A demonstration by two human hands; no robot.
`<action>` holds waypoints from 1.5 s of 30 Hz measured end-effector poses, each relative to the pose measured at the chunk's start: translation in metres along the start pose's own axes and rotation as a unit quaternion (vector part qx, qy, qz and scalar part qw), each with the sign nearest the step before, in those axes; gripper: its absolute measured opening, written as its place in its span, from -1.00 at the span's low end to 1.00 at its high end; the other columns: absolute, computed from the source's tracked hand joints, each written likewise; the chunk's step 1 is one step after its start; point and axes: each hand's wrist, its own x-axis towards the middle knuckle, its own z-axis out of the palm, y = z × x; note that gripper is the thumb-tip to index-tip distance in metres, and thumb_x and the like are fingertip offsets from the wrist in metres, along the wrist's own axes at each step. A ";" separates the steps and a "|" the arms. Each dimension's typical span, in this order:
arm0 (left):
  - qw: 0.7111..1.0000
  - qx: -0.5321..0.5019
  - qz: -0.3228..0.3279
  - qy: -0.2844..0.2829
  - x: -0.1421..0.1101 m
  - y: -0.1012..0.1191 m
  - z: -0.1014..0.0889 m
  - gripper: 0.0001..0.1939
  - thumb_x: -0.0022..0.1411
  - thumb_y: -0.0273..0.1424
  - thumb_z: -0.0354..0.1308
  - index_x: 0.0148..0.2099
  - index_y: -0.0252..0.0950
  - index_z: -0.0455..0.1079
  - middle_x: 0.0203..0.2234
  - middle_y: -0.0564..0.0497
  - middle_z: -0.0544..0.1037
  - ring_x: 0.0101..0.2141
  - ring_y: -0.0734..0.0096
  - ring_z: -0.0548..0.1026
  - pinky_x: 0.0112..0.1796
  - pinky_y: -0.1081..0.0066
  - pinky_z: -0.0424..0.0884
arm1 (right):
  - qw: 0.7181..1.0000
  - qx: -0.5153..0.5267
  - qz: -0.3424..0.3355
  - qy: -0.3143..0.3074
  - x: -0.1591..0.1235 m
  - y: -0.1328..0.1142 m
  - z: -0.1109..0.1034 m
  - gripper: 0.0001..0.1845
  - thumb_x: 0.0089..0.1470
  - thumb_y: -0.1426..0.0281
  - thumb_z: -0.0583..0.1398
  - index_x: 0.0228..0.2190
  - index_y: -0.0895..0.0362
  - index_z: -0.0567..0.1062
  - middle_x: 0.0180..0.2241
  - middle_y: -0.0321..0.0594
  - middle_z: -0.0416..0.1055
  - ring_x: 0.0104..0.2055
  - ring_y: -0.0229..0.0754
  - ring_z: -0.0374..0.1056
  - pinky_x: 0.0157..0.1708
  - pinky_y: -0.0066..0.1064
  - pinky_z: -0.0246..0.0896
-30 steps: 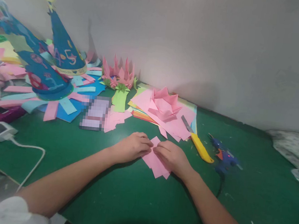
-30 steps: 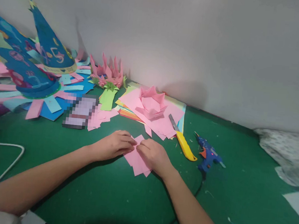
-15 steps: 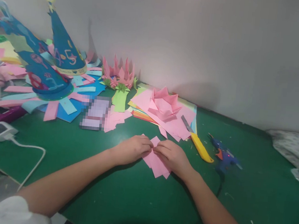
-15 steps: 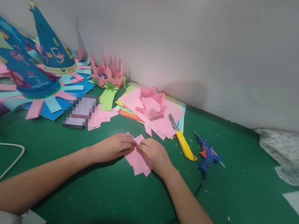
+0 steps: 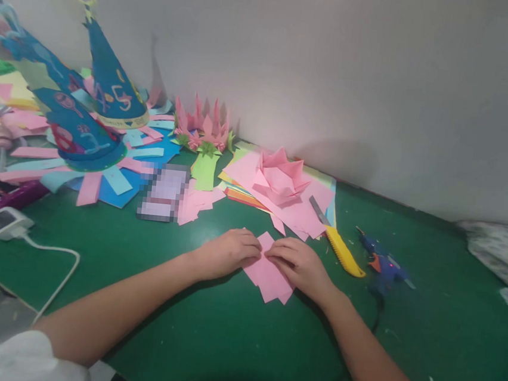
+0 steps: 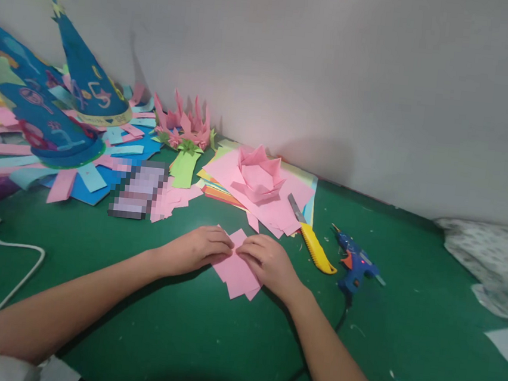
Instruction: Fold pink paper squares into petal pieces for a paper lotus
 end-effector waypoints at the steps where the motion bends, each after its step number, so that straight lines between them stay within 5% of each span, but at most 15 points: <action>1: 1.000 0.002 -0.003 0.000 0.000 0.000 0.000 -0.75 0.36 -0.42 -0.08 -0.17 -0.35 0.42 -0.23 -0.07 0.52 -0.18 0.36 0.42 -0.07 0.32 0.31 | 1.000 -0.002 0.000 0.001 0.000 0.000 0.000 -0.81 0.19 0.46 0.09 -0.29 0.10 0.52 -0.31 -0.17 0.47 -0.24 -0.17 0.34 -0.24 -0.29 0.29; 13: 0.999 0.050 -0.001 -0.019 -0.001 0.001 0.000 -0.74 0.37 -0.41 -0.10 -0.14 -0.34 0.42 -0.19 -0.07 0.49 -0.19 0.33 0.39 -0.12 0.32 0.30 | 0.998 -0.055 -0.010 -0.008 -0.001 -0.004 -0.007 -0.77 0.19 0.41 0.08 -0.22 0.15 0.53 -0.34 -0.10 0.42 -0.29 -0.15 0.30 -0.29 -0.29 0.26; 20: 0.997 0.078 -0.005 -0.002 -0.001 0.001 0.001 -0.75 0.36 -0.40 -0.08 -0.11 -0.30 0.42 -0.21 -0.07 0.49 -0.18 0.33 0.38 -0.15 0.32 0.27 | 0.995 -0.092 -0.019 -0.035 0.000 -0.007 -0.017 -0.73 0.18 0.44 0.05 -0.43 0.17 0.52 -0.44 -0.13 0.35 -0.38 -0.17 0.22 -0.36 -0.30 0.17; 30: 0.990 0.136 -0.022 -0.015 -0.004 0.002 -0.002 -0.80 0.33 -0.41 -0.02 -0.10 -0.22 0.42 -0.30 -0.04 0.42 -0.21 0.32 0.32 -0.20 0.33 0.19 | 0.988 -0.141 -0.021 -0.052 0.004 -0.003 0.002 -0.69 0.22 0.46 0.01 -0.07 0.14 0.46 -0.40 -0.14 0.32 -0.37 -0.16 0.17 -0.35 -0.33 0.11; 38: 0.993 0.114 -0.027 -0.008 -0.004 0.003 0.001 -0.80 0.35 -0.40 -0.03 -0.13 -0.23 0.43 -0.23 -0.03 0.44 -0.18 0.34 0.33 -0.21 0.33 0.16 | 0.992 -0.126 0.002 0.007 0.001 -0.007 -0.010 -0.73 0.07 0.55 0.02 -0.50 0.15 0.48 -0.52 -0.18 0.27 -0.41 -0.17 0.12 -0.38 -0.31 0.05; 45: 0.996 0.091 -0.018 -0.004 -0.004 0.000 0.003 -0.76 0.37 -0.38 -0.08 -0.11 -0.25 0.42 -0.19 -0.02 0.46 -0.19 0.37 0.35 -0.19 0.34 0.18 | 0.994 -0.080 0.072 0.034 0.003 -0.010 -0.004 -0.84 0.08 0.52 0.05 -0.41 0.14 0.42 -0.44 -0.17 0.34 -0.34 -0.13 0.22 -0.30 -0.28 0.11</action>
